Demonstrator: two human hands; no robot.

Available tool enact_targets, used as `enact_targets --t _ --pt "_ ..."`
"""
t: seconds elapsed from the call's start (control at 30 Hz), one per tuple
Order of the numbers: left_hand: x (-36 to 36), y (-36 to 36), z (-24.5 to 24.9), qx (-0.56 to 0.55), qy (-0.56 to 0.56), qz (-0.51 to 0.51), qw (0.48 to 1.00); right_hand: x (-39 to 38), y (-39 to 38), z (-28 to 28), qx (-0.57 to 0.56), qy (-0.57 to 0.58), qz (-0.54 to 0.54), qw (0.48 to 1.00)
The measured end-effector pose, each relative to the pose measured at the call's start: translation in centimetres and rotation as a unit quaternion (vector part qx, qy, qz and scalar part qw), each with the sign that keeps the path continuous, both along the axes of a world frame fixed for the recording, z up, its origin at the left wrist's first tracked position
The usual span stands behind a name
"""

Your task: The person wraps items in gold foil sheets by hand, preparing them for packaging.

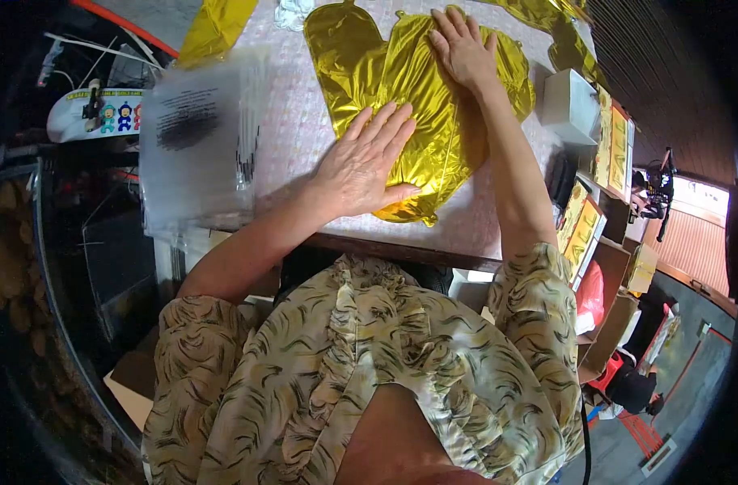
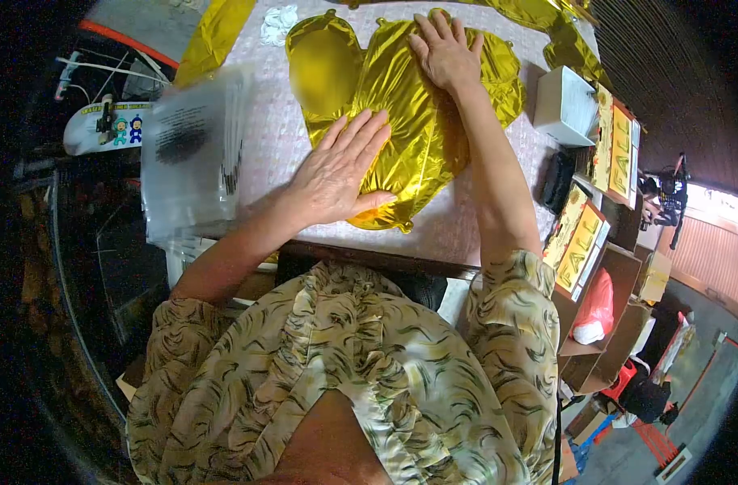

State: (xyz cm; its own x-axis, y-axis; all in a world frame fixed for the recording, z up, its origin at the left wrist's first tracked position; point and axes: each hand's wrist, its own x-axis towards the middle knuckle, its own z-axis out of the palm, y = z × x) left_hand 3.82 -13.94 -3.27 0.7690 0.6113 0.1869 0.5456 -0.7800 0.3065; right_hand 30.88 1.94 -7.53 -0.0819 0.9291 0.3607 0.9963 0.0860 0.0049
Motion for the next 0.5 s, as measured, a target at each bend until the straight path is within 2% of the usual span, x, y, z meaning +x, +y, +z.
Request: enact_targets --t 0.07,0.13,0.23,0.47,0.5 --pt "0.0 -0.2 0.1 -0.003 0.002 -0.004 1.000 -1.0 -0.7 0.9 -0.031 0.004 -0.021 0.999" --pt "0.0 0.2 0.2 0.000 0.003 -0.001 1.000 -3.5 -2.7 2.3 0.013 -0.050 0.093 0.994" --pt "-0.1 0.1 0.7 -0.024 -0.001 -0.009 1.000 -6.9 -6.0 1.2 -0.079 0.009 0.169 0.982" --pt "0.0 0.0 1.0 -0.022 -0.017 -0.012 1.000 -3.5 -0.2 1.8 -0.075 0.000 0.107 0.991" --pt "0.0 -0.1 1.1 -0.017 -0.018 -0.015 1.000 -2.9 1.0 1.3 -0.039 -0.023 0.118 0.992"
